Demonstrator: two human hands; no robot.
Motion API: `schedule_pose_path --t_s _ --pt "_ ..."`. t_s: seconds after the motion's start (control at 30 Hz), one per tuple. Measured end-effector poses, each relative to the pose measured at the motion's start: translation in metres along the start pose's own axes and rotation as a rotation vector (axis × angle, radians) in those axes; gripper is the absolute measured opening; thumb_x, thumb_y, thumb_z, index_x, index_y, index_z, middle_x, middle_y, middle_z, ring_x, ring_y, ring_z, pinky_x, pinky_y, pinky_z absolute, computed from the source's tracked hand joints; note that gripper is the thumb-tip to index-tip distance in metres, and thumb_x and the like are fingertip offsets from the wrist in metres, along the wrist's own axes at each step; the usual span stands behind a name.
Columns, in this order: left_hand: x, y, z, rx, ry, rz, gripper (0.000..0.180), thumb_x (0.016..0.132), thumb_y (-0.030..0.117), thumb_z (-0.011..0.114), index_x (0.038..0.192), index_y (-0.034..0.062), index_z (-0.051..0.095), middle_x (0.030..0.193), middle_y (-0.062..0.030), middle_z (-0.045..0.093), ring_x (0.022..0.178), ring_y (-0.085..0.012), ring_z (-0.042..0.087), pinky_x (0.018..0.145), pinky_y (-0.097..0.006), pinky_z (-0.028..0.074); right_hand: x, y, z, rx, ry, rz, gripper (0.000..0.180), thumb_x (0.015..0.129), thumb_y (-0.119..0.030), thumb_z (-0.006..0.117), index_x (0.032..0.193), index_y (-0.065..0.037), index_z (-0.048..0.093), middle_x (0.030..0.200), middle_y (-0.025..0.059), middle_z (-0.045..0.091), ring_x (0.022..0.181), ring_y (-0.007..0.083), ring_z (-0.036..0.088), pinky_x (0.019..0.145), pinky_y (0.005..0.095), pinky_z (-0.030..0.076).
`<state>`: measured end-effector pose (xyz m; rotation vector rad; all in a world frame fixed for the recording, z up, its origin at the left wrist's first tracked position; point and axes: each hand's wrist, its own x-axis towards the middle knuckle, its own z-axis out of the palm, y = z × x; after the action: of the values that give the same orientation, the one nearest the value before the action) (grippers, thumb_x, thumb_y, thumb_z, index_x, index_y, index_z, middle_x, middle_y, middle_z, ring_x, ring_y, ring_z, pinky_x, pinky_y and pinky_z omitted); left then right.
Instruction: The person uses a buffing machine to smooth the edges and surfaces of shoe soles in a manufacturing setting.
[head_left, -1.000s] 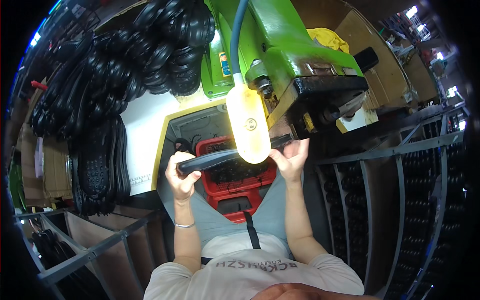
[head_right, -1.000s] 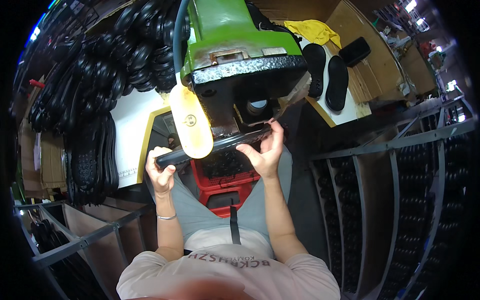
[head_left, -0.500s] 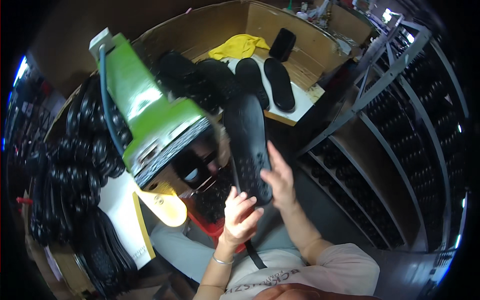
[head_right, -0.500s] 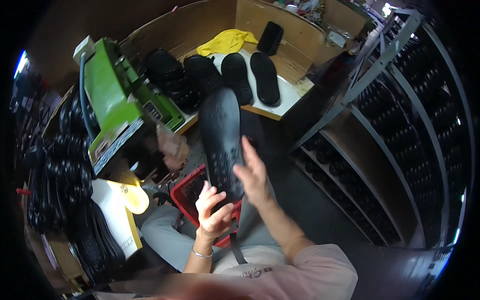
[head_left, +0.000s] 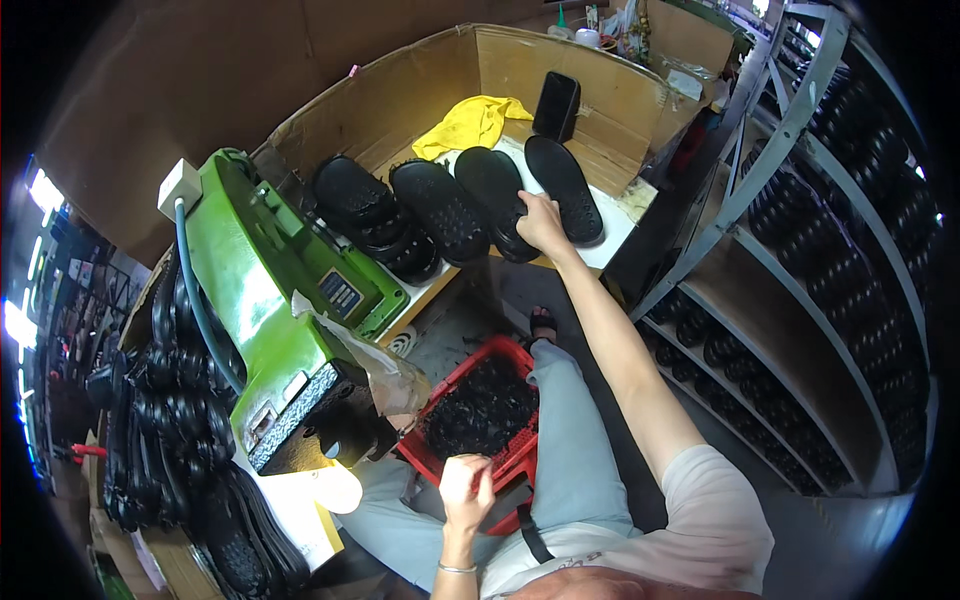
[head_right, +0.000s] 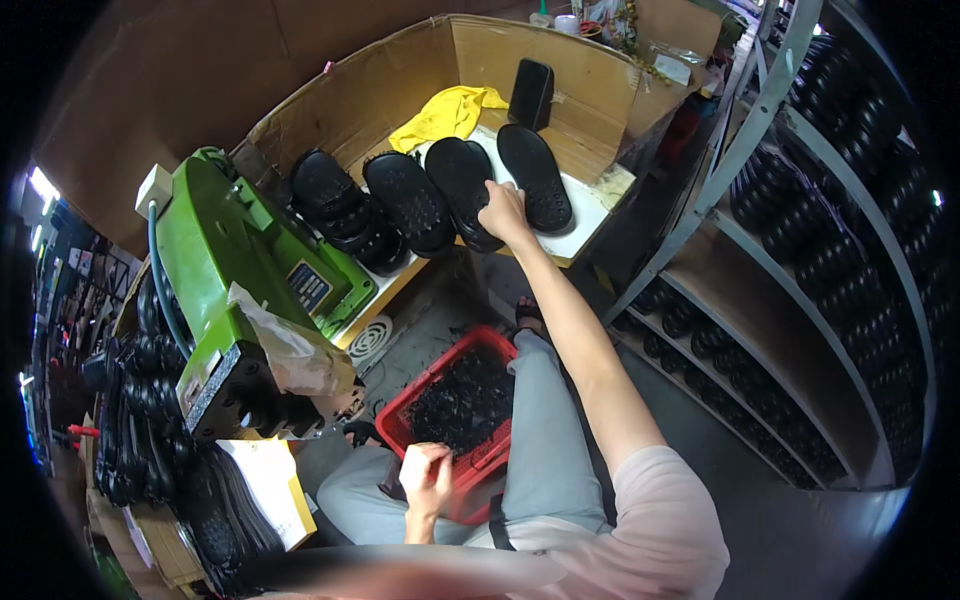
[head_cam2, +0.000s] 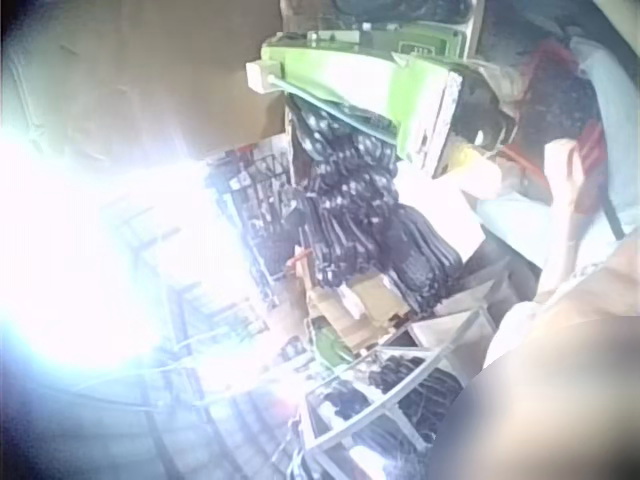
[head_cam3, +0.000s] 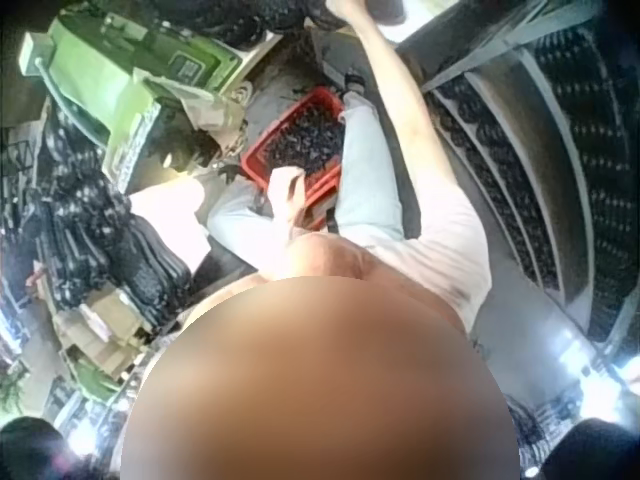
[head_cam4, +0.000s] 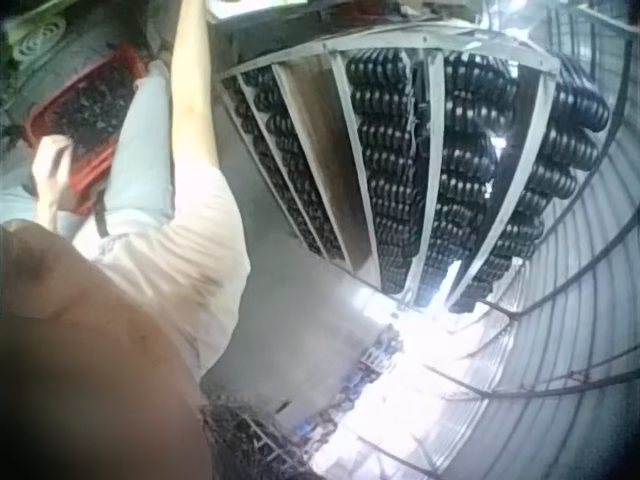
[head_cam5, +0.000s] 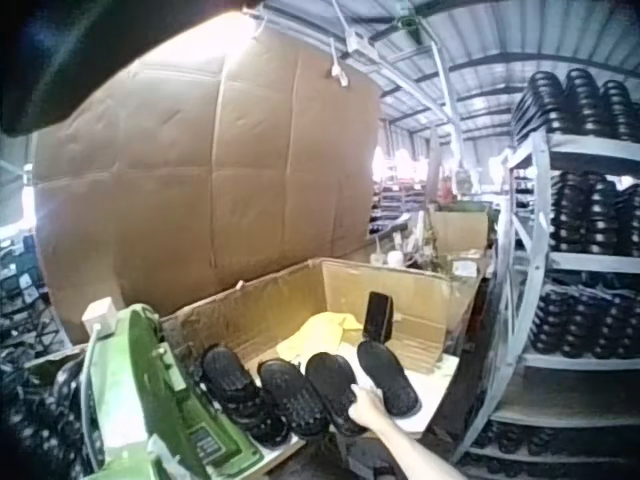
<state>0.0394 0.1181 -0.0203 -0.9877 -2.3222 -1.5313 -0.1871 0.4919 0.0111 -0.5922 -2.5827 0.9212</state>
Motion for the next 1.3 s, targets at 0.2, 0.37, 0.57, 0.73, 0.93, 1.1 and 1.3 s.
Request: schedule_pose_path --t_s 0.2,0.37,0.57,0.73,0.93,1.1,1.3 --pt "-0.006 -0.021 -0.018 0.073 0.032 -0.034 0.019 0.071 -0.009 0.069 0.084 0.0031 0.063 0.08 -0.011 0.064 0.074 -0.025 0.062 0.067 -0.032 0.05 -0.043 -0.046 0.003 0.038 0.432 -0.643 0.043 0.072 -0.001 0.06 0.116 -0.004 0.06 0.115 0.0168 0.053 0.108 0.0347 0.048 0.094 0.0447 0.038" --pt "-0.009 -0.017 -0.026 0.086 0.032 -0.056 0.019 0.07 -0.009 0.069 0.085 0.0028 0.064 0.08 -0.0116 0.065 0.073 -0.0254 0.063 0.067 -0.032 0.05 -0.061 -0.081 0.012 -0.156 0.212 -0.689 0.037 0.068 -0.01 0.075 0.101 -0.004 0.061 0.108 0.0127 0.057 0.109 0.0311 0.05 0.09 0.0406 0.038" --pt "-0.029 -0.01 -0.033 0.053 0.077 -0.047 0.019 0.07 -0.008 0.069 0.085 0.0024 0.065 0.082 -0.0117 0.066 0.076 -0.0271 0.063 0.07 -0.034 0.052 -0.093 -0.102 -0.032 0.098 0.535 -0.762 0.03 0.07 -0.009 0.075 0.094 -0.005 0.058 0.095 0.0113 0.06 0.094 0.0312 0.056 0.078 0.0395 0.04" --pt "-0.041 -0.009 -0.029 0.03 0.09 -0.059 0.016 0.072 -0.007 0.07 0.085 0.0013 0.064 0.08 -0.0122 0.065 0.074 -0.0258 0.063 0.067 -0.032 0.051 -0.222 -0.08 -0.131 0.612 0.4 -0.403 0.035 0.074 -0.001 0.072 0.105 0.004 0.056 0.104 0.0113 0.058 0.098 0.0209 0.055 0.089 0.0318 0.041" --pt "-0.024 0.007 -0.022 -0.033 0.277 -0.063 0.032 0.069 -0.001 0.076 0.098 0.0025 0.063 0.101 -0.0147 0.063 0.099 -0.033 0.059 0.087 -0.042 0.048 -0.317 -0.049 -0.186 0.869 0.069 -0.339 0.041 0.077 -0.017 0.076 0.102 0.007 0.054 0.099 0.0132 0.055 0.095 0.0183 0.052 0.086 0.0284 0.04" --pt "-0.003 0.028 -0.049 0.157 0.199 -0.026 0.078 0.058 0.036 0.087 0.122 0.0056 0.057 0.122 -0.0143 0.056 0.123 -0.0337 0.046 0.11 -0.049 0.026 -0.323 -0.033 -0.127 1.137 -0.363 -0.115 0.037 0.077 -0.019 0.076 0.096 0.004 0.055 0.094 0.0103 0.054 0.086 0.0153 0.049 0.078 0.0263 0.037" --pt "0.025 0.05 -0.093 0.48 0.109 0.016 0.051 0.055 0.034 0.088 0.095 0.0103 0.068 0.073 -0.0038 0.061 0.065 -0.0211 0.054 0.067 -0.034 0.039 -0.287 -0.074 -0.053 1.352 -0.365 -0.202 0.05 0.083 -0.02 0.073 0.119 0.004 0.05 0.111 0.0117 0.056 0.104 0.018 0.053 0.093 0.0301 0.04"
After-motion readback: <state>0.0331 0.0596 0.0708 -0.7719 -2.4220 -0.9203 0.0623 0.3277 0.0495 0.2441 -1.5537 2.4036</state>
